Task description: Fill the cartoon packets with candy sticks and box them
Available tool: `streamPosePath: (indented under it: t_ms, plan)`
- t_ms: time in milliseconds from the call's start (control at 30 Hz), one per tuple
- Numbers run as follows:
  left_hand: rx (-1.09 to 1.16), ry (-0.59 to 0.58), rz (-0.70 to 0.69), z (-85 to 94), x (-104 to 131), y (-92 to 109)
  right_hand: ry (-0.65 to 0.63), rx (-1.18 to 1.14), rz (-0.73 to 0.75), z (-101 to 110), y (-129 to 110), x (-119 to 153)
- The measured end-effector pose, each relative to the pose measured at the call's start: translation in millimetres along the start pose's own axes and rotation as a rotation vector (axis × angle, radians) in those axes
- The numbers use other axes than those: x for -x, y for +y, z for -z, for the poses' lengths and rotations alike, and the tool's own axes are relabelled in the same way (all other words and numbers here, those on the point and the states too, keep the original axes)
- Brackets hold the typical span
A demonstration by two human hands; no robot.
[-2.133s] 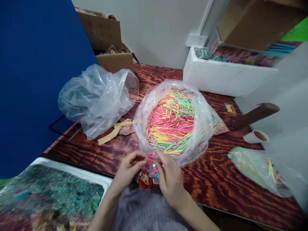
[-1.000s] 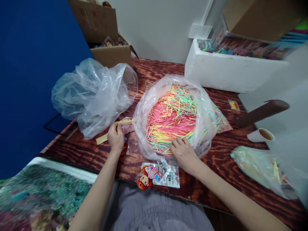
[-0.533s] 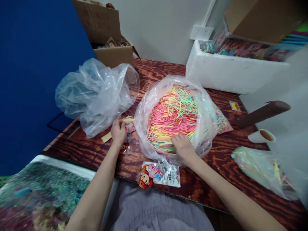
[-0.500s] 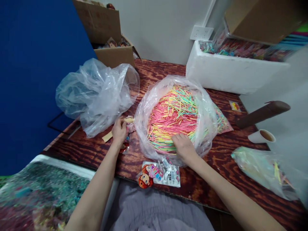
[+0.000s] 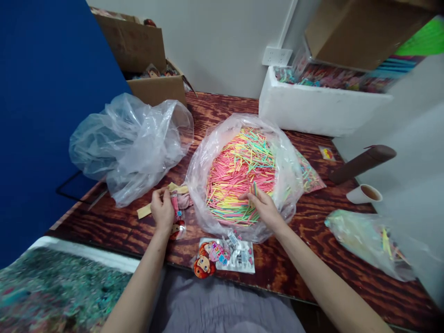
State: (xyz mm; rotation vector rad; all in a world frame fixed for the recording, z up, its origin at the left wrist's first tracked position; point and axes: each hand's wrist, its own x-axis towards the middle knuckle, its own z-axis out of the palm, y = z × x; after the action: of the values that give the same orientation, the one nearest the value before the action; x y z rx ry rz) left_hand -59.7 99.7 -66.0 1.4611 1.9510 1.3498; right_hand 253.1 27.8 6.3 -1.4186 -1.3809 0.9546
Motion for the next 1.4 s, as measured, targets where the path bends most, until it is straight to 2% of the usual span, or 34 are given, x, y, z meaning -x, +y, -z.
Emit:
streamPosePath:
  t_ms: [100, 200, 233, 367, 467, 633, 733, 800, 867, 1000, 1067, 1133, 1200, 1267, 1333, 1400]
  plan:
    - [-0.027, 0.075, -0.042, 4.1, 1.1, 11.3, 0.077, -0.2, -0.034, -8.4, -4.8, 12.5]
    - [-0.085, 0.139, -0.192, 16.3, 16.8, 40.6, 0.109, -0.291, -0.04, -22.3, -4.5, 37.1]
    - [-0.058, 0.119, -0.228, 20.5, 26.3, 52.8, 0.111, -0.296, -0.039, -27.8, -4.1, 46.7]
    - [0.104, -0.164, -0.316, 29.6, 75.5, 97.0, 0.09, -0.288, -0.049, -47.6, -3.3, 78.5]
    - [0.166, -0.299, -0.421, 25.6, 110.3, 115.7, 0.055, -0.239, -0.022, -55.8, 2.5, 86.1]
    - [0.143, -0.597, -0.713, 5.2, 144.9, 121.4, 0.009, -0.25, 0.057, -62.0, 25.6, 84.3]
    - [0.145, -0.684, -0.797, -6.2, 150.8, 115.3, 0.025, -0.288, 0.097, -65.3, 34.3, 84.4]
    - [0.166, -0.688, -0.777, -10.0, 148.8, 111.1, 0.018, -0.256, 0.08, -66.3, 33.7, 83.8]
    - [0.222, -0.699, -0.688, -10.2, 142.4, 110.6, -0.009, -0.214, 0.057, -65.4, 28.8, 81.2]
    - [0.447, -0.728, -0.312, -8.0, 120.8, 125.9, -0.021, -0.212, 0.002, -57.1, 16.8, 68.7]
    - [0.603, -0.679, -0.132, -12.7, 108.5, 138.3, 0.033, -0.282, -0.049, -51.9, 13.8, 61.5]
    - [0.754, -0.609, -0.026, -24.0, 96.9, 148.9, 0.108, -0.371, -0.098, -48.4, 12.7, 57.7]
    - [0.802, -0.577, -0.004, -37.7, 87.4, 154.2, 0.145, -0.433, -0.116, -47.9, 12.3, 59.8]
    - [0.667, -0.55, -0.074, -46.0, 82.5, 153.1, 0.13, -0.431, -0.101, -50.4, 12.4, 67.1]
    - [0.435, -0.487, -0.205, -41.7, 85.0, 146.3, 0.092, -0.362, -0.082, -54.4, 13.3, 76.5]
    - [0.249, -0.446, -0.339, -24.4, 95.9, 134.8, 0.058, -0.283, -0.073, -57.8, 15.7, 84.3]
